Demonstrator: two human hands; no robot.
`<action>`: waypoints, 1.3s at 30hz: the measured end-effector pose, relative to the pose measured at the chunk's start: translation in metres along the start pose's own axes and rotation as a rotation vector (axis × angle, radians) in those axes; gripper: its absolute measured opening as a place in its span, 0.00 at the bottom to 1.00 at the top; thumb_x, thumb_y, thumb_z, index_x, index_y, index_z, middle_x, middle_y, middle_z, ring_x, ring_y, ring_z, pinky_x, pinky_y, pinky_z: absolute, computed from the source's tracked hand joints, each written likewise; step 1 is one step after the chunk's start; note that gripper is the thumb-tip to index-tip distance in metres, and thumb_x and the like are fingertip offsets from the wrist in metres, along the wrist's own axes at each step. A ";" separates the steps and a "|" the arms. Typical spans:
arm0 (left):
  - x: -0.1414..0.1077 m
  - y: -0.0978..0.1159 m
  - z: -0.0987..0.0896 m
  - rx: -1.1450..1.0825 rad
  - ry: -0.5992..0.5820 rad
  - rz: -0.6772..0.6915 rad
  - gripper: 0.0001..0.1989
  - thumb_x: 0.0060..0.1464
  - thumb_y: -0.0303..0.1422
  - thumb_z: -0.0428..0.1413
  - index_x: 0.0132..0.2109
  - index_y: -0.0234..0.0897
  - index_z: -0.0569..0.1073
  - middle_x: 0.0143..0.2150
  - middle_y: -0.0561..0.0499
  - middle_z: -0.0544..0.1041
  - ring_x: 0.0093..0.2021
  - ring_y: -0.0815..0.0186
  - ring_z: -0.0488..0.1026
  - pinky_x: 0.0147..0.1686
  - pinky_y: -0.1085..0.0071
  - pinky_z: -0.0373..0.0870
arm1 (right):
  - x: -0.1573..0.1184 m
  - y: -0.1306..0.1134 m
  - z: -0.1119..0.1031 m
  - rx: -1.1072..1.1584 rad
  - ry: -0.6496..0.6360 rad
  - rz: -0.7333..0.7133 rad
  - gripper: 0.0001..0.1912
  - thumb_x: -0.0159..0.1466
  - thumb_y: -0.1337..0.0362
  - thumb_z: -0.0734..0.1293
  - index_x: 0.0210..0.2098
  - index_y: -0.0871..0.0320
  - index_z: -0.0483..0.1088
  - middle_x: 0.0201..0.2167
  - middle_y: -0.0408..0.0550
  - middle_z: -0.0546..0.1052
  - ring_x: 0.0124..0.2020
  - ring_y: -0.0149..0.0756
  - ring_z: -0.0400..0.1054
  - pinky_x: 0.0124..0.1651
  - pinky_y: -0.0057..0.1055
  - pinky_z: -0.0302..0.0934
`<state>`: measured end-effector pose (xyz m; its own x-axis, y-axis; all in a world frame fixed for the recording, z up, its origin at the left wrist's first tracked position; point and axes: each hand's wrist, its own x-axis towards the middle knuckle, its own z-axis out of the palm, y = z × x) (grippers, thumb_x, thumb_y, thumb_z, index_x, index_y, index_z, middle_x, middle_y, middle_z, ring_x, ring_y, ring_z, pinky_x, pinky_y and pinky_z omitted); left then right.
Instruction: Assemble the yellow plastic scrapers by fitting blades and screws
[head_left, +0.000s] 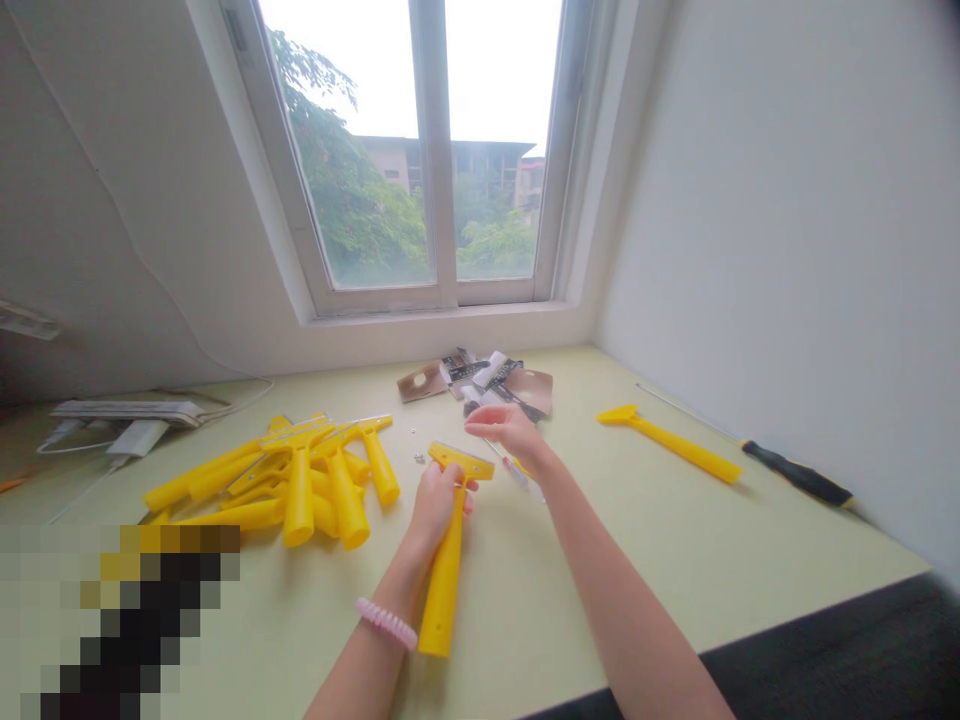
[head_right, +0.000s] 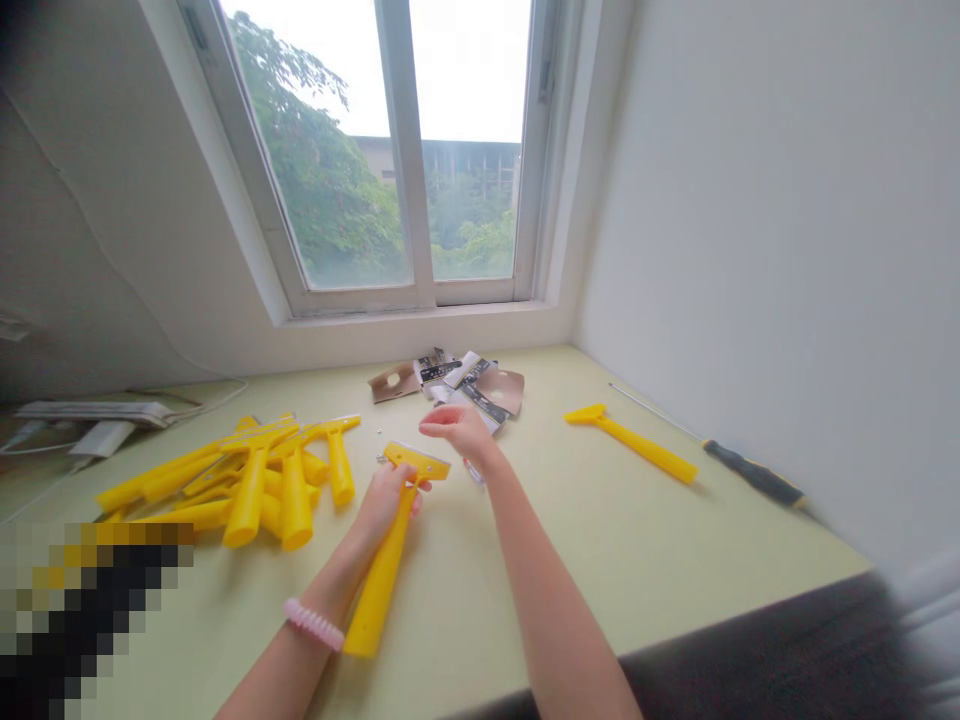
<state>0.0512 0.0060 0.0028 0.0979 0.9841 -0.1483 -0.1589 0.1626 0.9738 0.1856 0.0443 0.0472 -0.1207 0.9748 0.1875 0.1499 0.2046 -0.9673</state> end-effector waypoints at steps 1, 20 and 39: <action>-0.001 -0.001 0.002 0.005 -0.029 0.004 0.05 0.45 0.30 0.47 0.32 0.35 0.59 0.19 0.53 0.70 0.11 0.73 0.61 0.10 0.76 0.55 | -0.003 -0.003 0.002 -0.047 -0.069 -0.007 0.09 0.45 0.61 0.69 0.24 0.60 0.74 0.23 0.44 0.72 0.25 0.28 0.60 0.27 0.26 0.53; -0.004 -0.004 0.005 0.065 -0.074 0.029 0.08 0.45 0.31 0.46 0.36 0.34 0.60 0.20 0.53 0.70 0.11 0.71 0.62 0.09 0.76 0.55 | -0.009 0.003 0.020 0.063 -0.155 0.217 0.10 0.41 0.66 0.71 0.25 0.59 0.72 0.20 0.41 0.69 0.19 0.28 0.62 0.22 0.26 0.55; 0.000 0.014 -0.012 -0.020 0.059 0.081 0.06 0.46 0.31 0.48 0.33 0.34 0.61 0.22 0.53 0.70 0.13 0.74 0.63 0.13 0.77 0.58 | 0.001 0.021 0.018 0.087 -0.162 0.230 0.12 0.51 0.58 0.65 0.25 0.61 0.71 0.23 0.45 0.71 0.25 0.28 0.62 0.28 0.25 0.55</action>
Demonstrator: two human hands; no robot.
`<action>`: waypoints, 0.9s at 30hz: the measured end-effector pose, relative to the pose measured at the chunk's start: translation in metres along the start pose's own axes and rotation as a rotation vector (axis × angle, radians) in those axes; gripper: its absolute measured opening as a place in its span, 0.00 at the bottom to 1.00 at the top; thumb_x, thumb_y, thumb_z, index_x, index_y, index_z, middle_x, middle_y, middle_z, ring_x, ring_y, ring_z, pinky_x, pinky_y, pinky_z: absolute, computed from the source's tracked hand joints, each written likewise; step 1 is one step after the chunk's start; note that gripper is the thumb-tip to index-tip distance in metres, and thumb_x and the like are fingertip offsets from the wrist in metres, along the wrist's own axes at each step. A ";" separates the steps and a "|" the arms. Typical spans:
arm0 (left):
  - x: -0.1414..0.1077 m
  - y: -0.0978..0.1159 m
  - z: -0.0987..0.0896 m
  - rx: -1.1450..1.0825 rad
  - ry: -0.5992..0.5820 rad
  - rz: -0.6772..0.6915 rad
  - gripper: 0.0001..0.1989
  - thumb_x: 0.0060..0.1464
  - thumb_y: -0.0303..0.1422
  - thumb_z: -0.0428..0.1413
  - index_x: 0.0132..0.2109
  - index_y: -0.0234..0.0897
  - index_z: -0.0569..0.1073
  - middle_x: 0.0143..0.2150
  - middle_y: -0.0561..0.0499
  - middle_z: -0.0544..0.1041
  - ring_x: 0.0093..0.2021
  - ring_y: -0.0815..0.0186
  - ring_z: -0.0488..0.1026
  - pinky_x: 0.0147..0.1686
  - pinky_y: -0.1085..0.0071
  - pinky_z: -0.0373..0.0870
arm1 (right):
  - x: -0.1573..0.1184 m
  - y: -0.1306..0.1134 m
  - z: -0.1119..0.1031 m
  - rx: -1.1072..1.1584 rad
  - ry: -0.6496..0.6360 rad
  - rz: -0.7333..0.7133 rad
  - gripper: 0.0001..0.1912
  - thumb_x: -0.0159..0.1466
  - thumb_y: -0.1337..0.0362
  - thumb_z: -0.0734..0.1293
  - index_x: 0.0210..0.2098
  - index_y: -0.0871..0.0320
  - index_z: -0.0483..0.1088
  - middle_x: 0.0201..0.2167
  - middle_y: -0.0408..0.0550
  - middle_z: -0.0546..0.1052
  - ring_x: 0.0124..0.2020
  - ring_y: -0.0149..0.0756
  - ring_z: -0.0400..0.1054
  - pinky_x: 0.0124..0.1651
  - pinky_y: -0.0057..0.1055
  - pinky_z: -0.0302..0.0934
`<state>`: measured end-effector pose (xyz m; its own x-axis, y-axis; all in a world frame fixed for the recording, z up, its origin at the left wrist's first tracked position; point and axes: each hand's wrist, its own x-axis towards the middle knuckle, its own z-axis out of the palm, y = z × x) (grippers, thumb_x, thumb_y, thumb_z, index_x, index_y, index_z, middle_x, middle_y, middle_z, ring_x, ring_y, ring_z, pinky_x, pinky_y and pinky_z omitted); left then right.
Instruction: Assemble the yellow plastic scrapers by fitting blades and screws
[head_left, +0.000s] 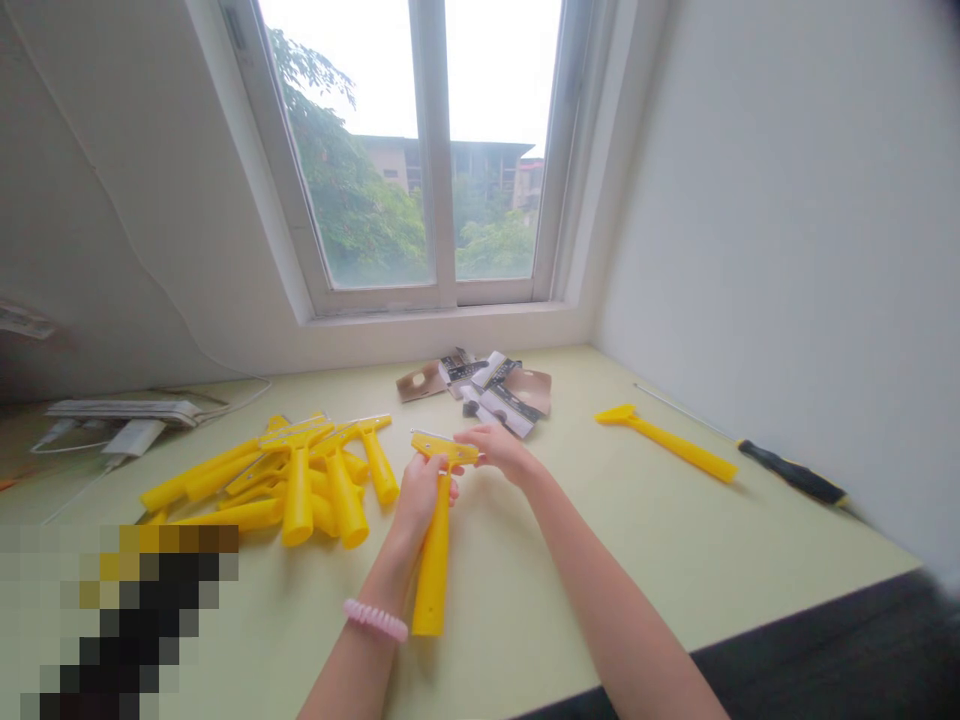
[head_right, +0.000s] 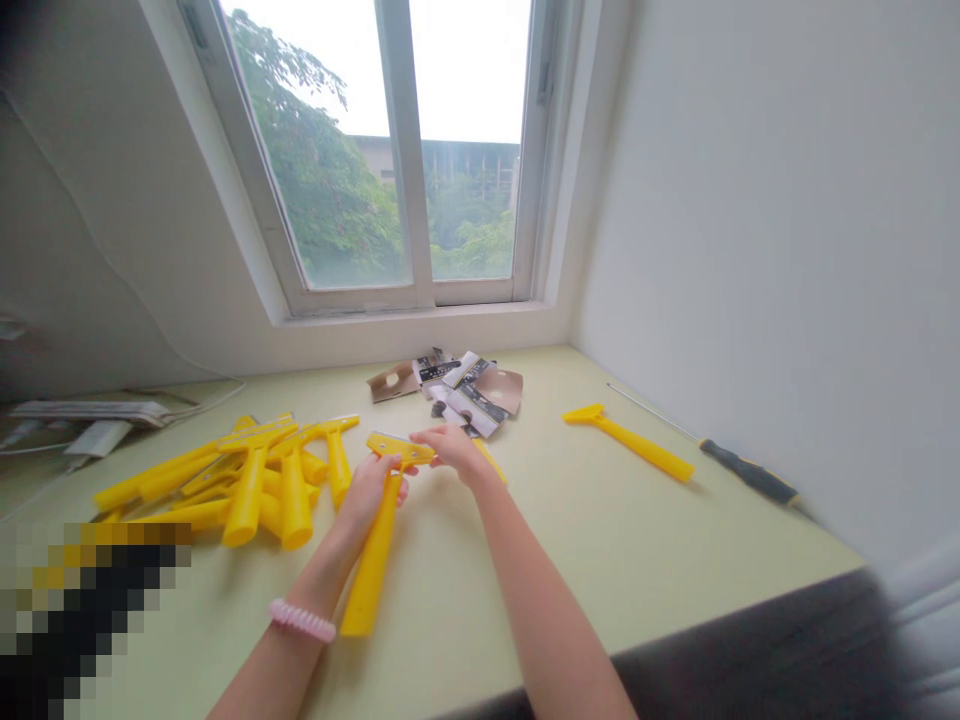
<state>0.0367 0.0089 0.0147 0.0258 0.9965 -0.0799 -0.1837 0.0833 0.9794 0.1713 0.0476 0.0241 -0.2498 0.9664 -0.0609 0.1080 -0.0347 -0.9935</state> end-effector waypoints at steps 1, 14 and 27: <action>-0.001 0.001 0.001 0.003 -0.020 -0.010 0.06 0.46 0.31 0.48 0.33 0.34 0.61 0.22 0.53 0.70 0.13 0.74 0.63 0.13 0.77 0.57 | -0.001 -0.001 -0.001 0.007 -0.018 0.013 0.10 0.50 0.59 0.65 0.23 0.61 0.71 0.21 0.44 0.70 0.25 0.28 0.62 0.28 0.25 0.56; -0.003 0.004 0.001 0.011 -0.087 -0.003 0.09 0.46 0.32 0.50 0.35 0.32 0.62 0.24 0.52 0.70 0.13 0.74 0.63 0.13 0.77 0.58 | -0.009 -0.009 -0.002 0.028 -0.069 0.051 0.08 0.47 0.62 0.66 0.20 0.62 0.69 0.19 0.42 0.69 0.25 0.28 0.62 0.31 0.26 0.54; -0.011 0.006 -0.003 0.695 0.167 0.486 0.29 0.48 0.38 0.52 0.57 0.40 0.57 0.57 0.42 0.58 0.44 0.62 0.68 0.38 0.66 0.69 | -0.006 -0.010 -0.009 -0.006 0.147 0.051 0.07 0.44 0.64 0.65 0.15 0.62 0.66 0.13 0.38 0.60 0.18 0.24 0.53 0.22 0.24 0.46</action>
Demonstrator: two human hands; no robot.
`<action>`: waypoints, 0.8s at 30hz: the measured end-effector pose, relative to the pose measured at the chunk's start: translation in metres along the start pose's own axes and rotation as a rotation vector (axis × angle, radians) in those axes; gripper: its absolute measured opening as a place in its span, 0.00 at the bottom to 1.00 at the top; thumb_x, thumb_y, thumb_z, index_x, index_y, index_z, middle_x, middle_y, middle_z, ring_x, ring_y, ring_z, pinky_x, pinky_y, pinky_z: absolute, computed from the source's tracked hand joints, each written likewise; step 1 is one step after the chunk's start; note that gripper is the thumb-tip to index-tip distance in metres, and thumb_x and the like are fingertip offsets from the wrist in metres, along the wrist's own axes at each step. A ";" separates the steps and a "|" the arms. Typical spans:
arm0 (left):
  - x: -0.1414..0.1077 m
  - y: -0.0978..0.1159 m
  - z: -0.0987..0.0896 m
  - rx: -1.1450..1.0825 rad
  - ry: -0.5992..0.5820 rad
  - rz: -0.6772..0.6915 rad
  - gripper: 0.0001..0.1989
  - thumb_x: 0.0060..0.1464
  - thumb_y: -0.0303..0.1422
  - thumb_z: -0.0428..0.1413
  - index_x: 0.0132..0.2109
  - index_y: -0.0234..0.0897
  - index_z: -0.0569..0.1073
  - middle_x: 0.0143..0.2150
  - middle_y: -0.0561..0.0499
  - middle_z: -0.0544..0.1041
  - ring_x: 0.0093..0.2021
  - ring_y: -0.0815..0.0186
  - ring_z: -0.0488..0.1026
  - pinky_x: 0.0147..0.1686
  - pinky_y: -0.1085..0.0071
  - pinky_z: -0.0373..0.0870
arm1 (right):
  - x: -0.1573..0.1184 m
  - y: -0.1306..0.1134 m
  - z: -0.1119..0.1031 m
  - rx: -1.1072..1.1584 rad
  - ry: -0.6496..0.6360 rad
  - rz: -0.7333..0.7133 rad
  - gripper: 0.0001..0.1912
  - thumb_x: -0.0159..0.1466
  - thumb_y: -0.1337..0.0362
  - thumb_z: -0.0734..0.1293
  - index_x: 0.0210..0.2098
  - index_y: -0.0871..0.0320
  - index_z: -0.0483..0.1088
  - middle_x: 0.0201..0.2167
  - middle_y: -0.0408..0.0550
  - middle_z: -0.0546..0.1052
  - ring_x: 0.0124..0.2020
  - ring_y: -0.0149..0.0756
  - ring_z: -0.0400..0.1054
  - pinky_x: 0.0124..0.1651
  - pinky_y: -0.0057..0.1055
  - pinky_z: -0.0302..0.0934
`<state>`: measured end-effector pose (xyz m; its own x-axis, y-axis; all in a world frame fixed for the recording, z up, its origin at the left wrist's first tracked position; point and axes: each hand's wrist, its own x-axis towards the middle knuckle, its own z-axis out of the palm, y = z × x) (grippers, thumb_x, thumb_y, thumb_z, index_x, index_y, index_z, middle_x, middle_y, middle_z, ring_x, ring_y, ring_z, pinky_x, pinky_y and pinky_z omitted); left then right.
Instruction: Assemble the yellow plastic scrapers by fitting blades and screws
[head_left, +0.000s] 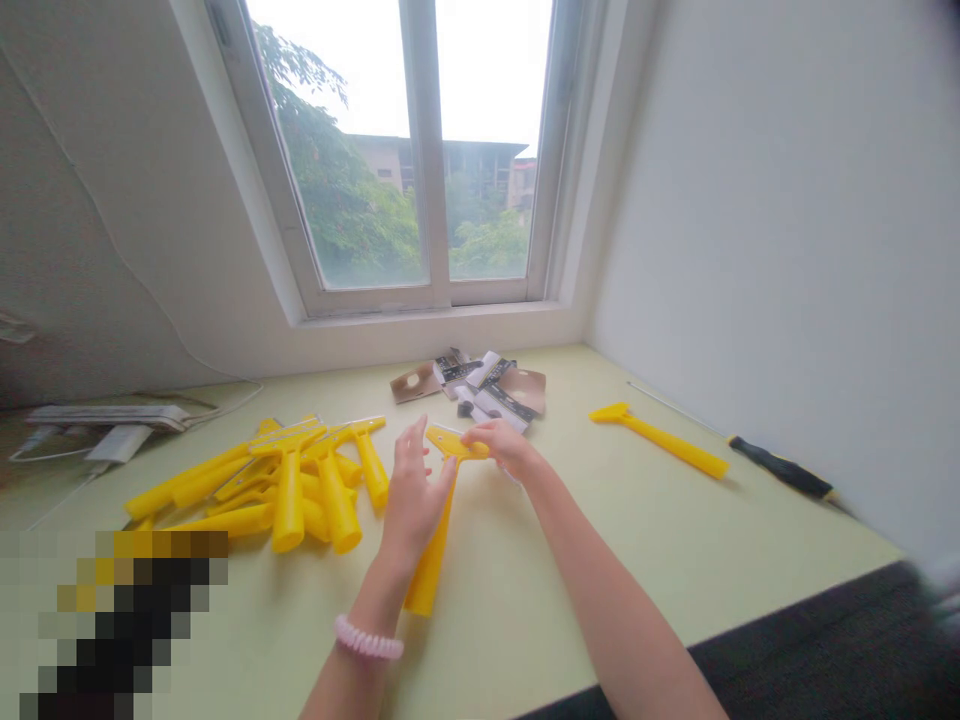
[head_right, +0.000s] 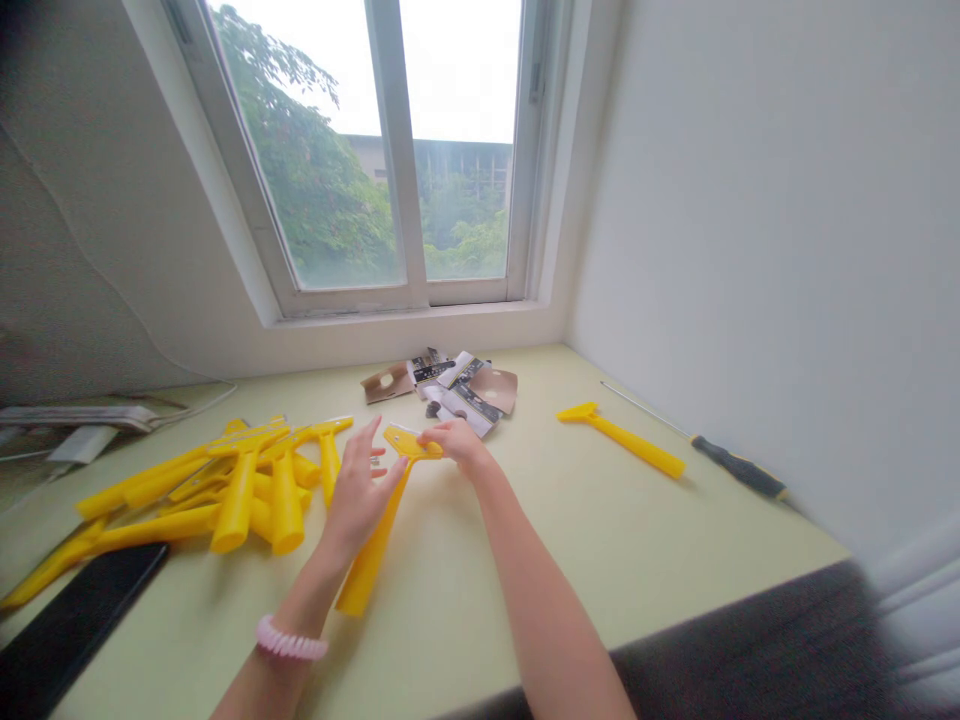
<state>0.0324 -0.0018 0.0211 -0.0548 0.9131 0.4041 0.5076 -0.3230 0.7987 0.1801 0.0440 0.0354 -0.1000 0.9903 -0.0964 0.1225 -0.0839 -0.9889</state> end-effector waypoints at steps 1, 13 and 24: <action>-0.002 0.001 -0.001 0.098 -0.034 0.111 0.26 0.49 0.37 0.51 0.57 0.43 0.59 0.59 0.44 0.56 0.46 0.62 0.66 0.41 0.65 0.68 | -0.001 -0.001 -0.001 -0.007 0.017 0.008 0.07 0.44 0.64 0.65 0.15 0.61 0.65 0.12 0.37 0.59 0.17 0.23 0.52 0.21 0.24 0.45; -0.014 0.007 0.001 0.589 -0.341 0.236 0.27 0.50 0.29 0.46 0.58 0.53 0.56 0.61 0.46 0.54 0.39 0.61 0.71 0.35 0.65 0.67 | 0.002 0.004 -0.007 -0.094 0.058 0.033 0.08 0.45 0.64 0.65 0.15 0.61 0.63 0.12 0.37 0.57 0.15 0.22 0.48 0.17 0.24 0.38; -0.013 0.006 0.002 0.038 -0.138 -0.001 0.24 0.42 0.21 0.51 0.46 0.48 0.70 0.56 0.45 0.62 0.29 0.63 0.71 0.32 0.68 0.63 | 0.003 0.002 0.006 0.049 -0.002 -0.057 0.10 0.47 0.61 0.66 0.18 0.62 0.66 0.16 0.41 0.65 0.20 0.25 0.55 0.23 0.25 0.47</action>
<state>0.0378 -0.0154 0.0201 0.0626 0.9397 0.3362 0.5399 -0.3152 0.7805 0.1742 0.0458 0.0329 -0.1077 0.9934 -0.0402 0.0682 -0.0329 -0.9971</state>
